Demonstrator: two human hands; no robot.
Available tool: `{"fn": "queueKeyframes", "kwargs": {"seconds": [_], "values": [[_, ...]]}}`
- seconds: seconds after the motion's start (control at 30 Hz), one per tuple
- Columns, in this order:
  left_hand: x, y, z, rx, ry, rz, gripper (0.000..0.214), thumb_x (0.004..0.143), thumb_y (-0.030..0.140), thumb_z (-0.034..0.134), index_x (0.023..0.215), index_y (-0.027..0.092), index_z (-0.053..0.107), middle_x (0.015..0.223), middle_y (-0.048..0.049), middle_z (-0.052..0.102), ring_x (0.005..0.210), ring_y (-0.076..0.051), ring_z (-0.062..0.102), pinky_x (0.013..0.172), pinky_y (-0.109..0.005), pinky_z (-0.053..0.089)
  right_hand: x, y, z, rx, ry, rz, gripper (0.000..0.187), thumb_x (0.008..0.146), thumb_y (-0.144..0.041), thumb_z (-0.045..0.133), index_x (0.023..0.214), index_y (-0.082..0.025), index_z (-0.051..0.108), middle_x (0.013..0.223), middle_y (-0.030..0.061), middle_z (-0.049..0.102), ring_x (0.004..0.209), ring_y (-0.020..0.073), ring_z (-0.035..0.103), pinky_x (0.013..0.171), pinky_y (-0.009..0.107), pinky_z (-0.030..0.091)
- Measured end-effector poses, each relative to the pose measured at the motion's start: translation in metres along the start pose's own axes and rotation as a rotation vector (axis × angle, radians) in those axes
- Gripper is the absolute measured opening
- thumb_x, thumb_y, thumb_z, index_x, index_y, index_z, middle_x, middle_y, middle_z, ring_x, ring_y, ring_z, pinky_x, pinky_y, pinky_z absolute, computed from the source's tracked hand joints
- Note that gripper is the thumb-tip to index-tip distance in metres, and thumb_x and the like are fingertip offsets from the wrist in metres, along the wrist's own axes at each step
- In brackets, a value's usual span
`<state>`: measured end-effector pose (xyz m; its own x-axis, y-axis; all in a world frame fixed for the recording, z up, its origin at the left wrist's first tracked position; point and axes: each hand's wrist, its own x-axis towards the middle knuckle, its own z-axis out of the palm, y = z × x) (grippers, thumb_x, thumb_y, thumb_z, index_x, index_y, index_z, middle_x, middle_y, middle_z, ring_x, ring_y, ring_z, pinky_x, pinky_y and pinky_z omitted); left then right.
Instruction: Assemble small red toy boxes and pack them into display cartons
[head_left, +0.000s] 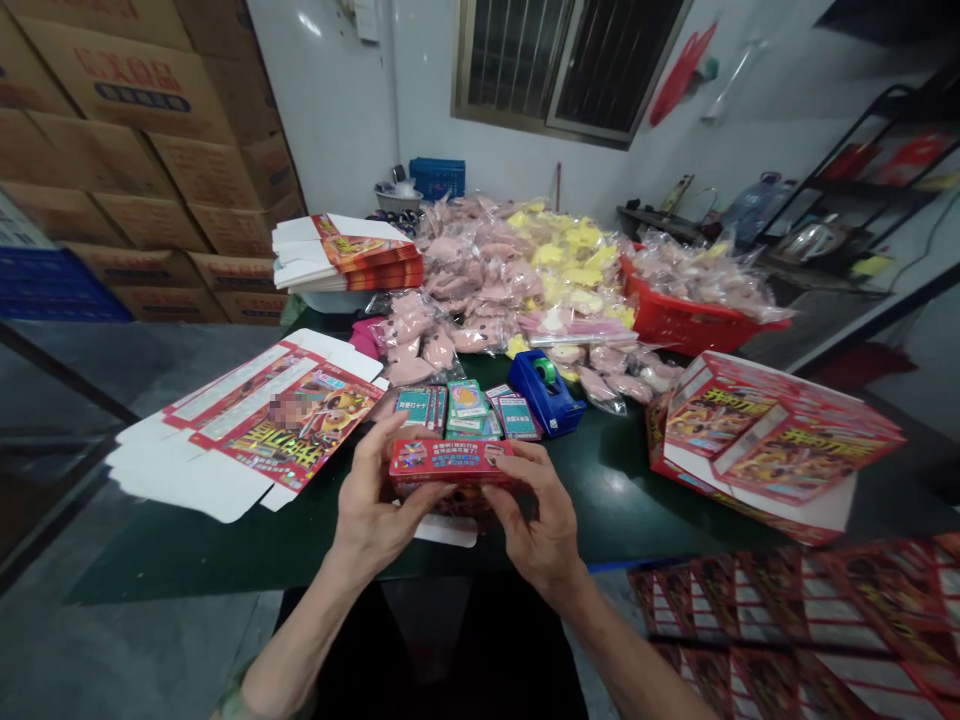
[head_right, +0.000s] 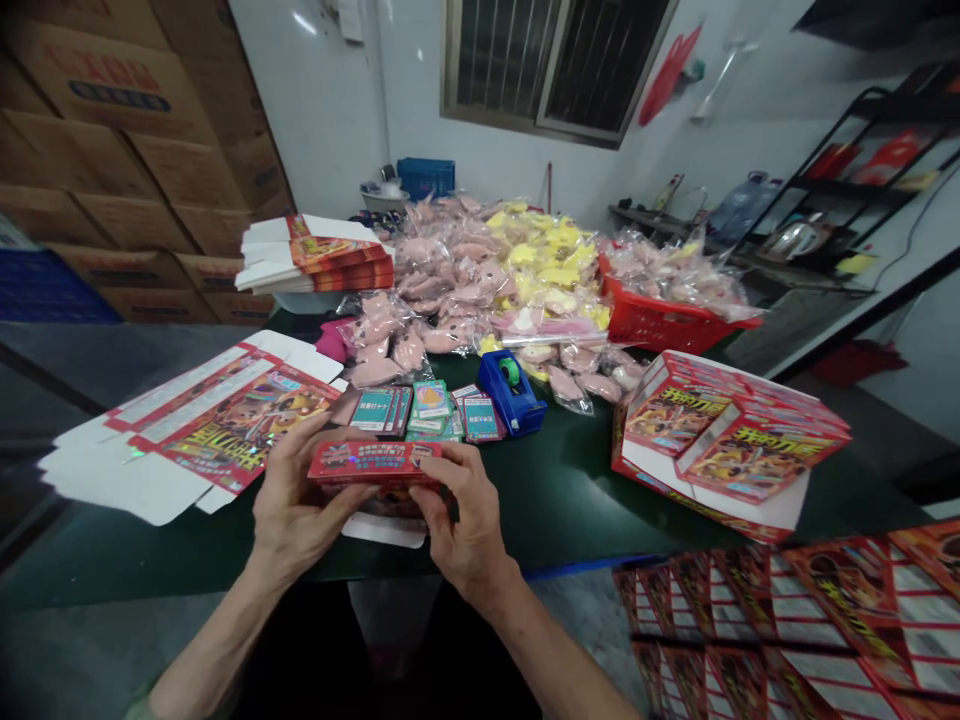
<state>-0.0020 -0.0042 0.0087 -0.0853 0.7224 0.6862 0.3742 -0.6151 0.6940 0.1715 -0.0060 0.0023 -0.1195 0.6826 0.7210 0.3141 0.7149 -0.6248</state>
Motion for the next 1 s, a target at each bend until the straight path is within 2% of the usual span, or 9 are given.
{"fn": "queueKeyframes", "kwargs": {"seconds": [0.1,0.17,0.23,0.3,0.43,0.57,0.67,0.83,1.0], "values": [[-0.006,0.006,-0.002,0.024,0.044,-0.015,0.057,0.072,0.024,0.072,0.123,0.026,0.046,0.095,-0.0008,0.066,0.079,-0.015,0.066,0.068,-0.024,0.055,0.003,0.004,-0.012,0.113,-0.028,0.107,0.041,0.082,-0.018,0.058,0.12,-0.027,0.044,0.113,0.0073,0.055,0.097,0.0177,0.06,0.069,0.027,0.052],[-0.011,0.01,-0.005,0.121,0.125,-0.022,0.053,0.07,0.023,0.073,0.118,0.027,0.051,0.094,0.0005,0.066,0.078,-0.015,0.066,0.067,-0.023,0.055,0.009,0.018,-0.029,0.131,0.058,0.259,0.044,0.083,-0.027,0.055,0.124,-0.024,0.04,0.109,0.0079,0.057,0.084,0.016,0.063,0.058,0.025,0.05],[-0.017,0.011,-0.006,0.185,0.176,-0.05,0.055,0.07,0.024,0.073,0.119,0.026,0.05,0.092,0.0005,0.067,0.074,-0.015,0.066,0.063,-0.023,0.055,0.02,0.041,-0.052,0.0,0.211,0.444,0.035,0.085,-0.033,0.049,0.117,-0.019,0.047,0.091,0.0047,0.06,0.068,0.0135,0.06,0.053,0.024,0.046],[-0.021,0.009,-0.005,0.178,0.178,-0.085,0.058,0.07,0.024,0.073,0.122,0.024,0.047,0.091,-0.0004,0.066,0.072,-0.015,0.067,0.06,-0.023,0.056,0.034,0.071,-0.074,-0.164,0.27,0.584,0.027,0.083,-0.034,0.05,0.101,-0.015,0.057,0.074,0.0013,0.058,0.059,0.0123,0.054,0.053,0.025,0.044],[-0.023,0.004,0.001,0.106,0.182,-0.13,0.056,0.073,0.021,0.07,0.123,0.021,0.045,0.091,-0.0016,0.066,0.071,-0.014,0.067,0.058,-0.021,0.056,0.062,0.119,-0.098,-0.22,0.109,0.728,0.012,0.071,-0.024,0.066,0.078,-0.015,0.065,0.069,0.0002,0.059,0.06,0.0123,0.052,0.057,0.025,0.045],[-0.022,0.0,0.0,0.101,0.14,-0.068,0.055,0.074,0.021,0.069,0.123,0.022,0.045,0.091,-0.002,0.066,0.073,-0.014,0.068,0.061,-0.021,0.057,0.084,0.135,-0.1,-0.188,-0.089,0.957,0.016,0.082,-0.027,0.063,0.089,-0.013,0.062,0.083,0.0012,0.062,0.07,0.0122,0.058,0.063,0.027,0.051],[-0.021,-0.004,-0.002,0.113,0.133,-0.037,0.054,0.074,0.02,0.069,0.123,0.022,0.045,0.092,-0.0017,0.066,0.074,-0.014,0.068,0.061,-0.021,0.057,0.094,0.137,-0.097,-0.151,-0.113,1.097,0.025,0.089,-0.031,0.054,0.107,-0.014,0.057,0.104,0.0055,0.06,0.086,0.0156,0.06,0.073,0.034,0.053],[-0.021,-0.005,-0.002,0.101,0.141,-0.024,0.055,0.074,0.02,0.069,0.123,0.022,0.046,0.094,-0.0018,0.065,0.075,-0.014,0.067,0.062,-0.02,0.056,0.091,0.134,-0.09,-0.066,0.041,1.144,0.029,0.089,-0.032,0.054,0.112,-0.015,0.055,0.109,0.0068,0.058,0.09,0.017,0.06,0.076,0.036,0.053],[-0.019,-0.005,0.0,0.099,0.16,0.003,0.053,0.074,0.019,0.069,0.122,0.022,0.047,0.093,-0.0007,0.065,0.073,-0.013,0.067,0.062,-0.019,0.055,0.052,0.124,-0.081,0.029,0.225,1.031,0.023,0.09,-0.029,0.052,0.107,-0.014,0.056,0.104,0.0055,0.059,0.085,0.0148,0.06,0.071,0.032,0.053]]}}
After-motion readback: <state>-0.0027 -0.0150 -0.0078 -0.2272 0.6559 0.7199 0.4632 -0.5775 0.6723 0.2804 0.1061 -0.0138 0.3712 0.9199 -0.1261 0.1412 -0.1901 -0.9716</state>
